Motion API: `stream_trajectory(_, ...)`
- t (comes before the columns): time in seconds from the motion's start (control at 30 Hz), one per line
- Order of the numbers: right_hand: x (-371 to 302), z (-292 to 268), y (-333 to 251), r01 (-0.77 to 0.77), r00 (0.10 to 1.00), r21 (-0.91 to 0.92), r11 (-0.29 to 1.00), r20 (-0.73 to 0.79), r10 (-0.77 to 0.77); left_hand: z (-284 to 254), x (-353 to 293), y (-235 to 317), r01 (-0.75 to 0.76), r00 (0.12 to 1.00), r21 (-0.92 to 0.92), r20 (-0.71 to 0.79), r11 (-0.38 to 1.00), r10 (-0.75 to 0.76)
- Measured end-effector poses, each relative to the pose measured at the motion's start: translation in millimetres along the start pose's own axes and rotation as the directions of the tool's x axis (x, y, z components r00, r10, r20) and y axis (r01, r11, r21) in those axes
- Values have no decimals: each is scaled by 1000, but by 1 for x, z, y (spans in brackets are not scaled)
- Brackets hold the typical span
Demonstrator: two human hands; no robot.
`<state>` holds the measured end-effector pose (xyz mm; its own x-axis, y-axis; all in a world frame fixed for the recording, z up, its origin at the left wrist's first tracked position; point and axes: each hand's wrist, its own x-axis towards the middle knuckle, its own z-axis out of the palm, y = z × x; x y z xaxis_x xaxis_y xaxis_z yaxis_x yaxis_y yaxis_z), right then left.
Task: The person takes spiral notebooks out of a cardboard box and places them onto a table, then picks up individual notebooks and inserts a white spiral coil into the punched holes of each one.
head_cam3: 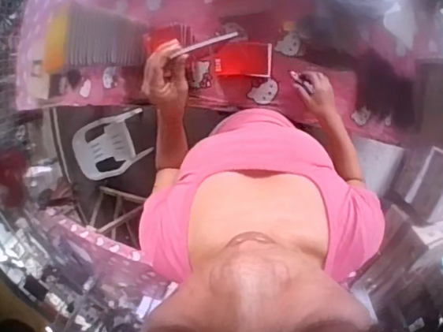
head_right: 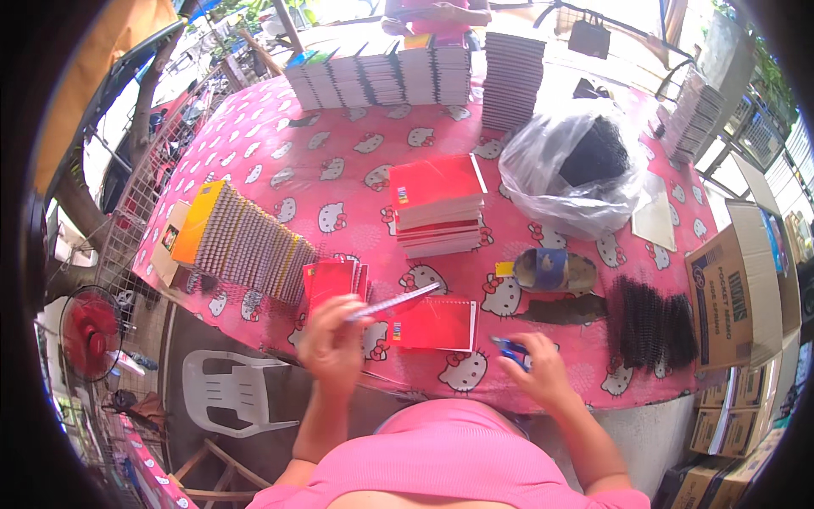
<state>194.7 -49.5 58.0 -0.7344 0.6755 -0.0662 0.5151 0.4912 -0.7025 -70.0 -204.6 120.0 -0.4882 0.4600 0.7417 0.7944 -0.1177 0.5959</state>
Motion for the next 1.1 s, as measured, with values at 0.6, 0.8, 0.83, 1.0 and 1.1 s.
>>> stream_trajectory(0.6, 114, 16, -24, 60, 998, 73, 996, -5, -60, 1, 22, -166, -95, 718, 617, 586, 781, -375)
stream_trajectory(0.8, 95, 23, -33, 348, 900, 53, 936, -299, -317, 5, 17, -85, 219, 935, 127, 256, 967, -245)
stream_trajectory(0.83, 90, 24, -34, 310, 936, 293, 905, -262, -236, 16, 5, -61, 279, 940, -126, 239, 952, -244)
stream_trajectory(1.0, 77, 52, -51, 200, 978, 694, 692, -186, -97, 51, -51, -10, 426, 884, -265, 325, 865, -336)
stream_trajectory(1.1, 78, 65, -63, 305, 952, 735, 605, -259, -166, 57, -58, -19, 303, 923, -112, 283, 946, -262)
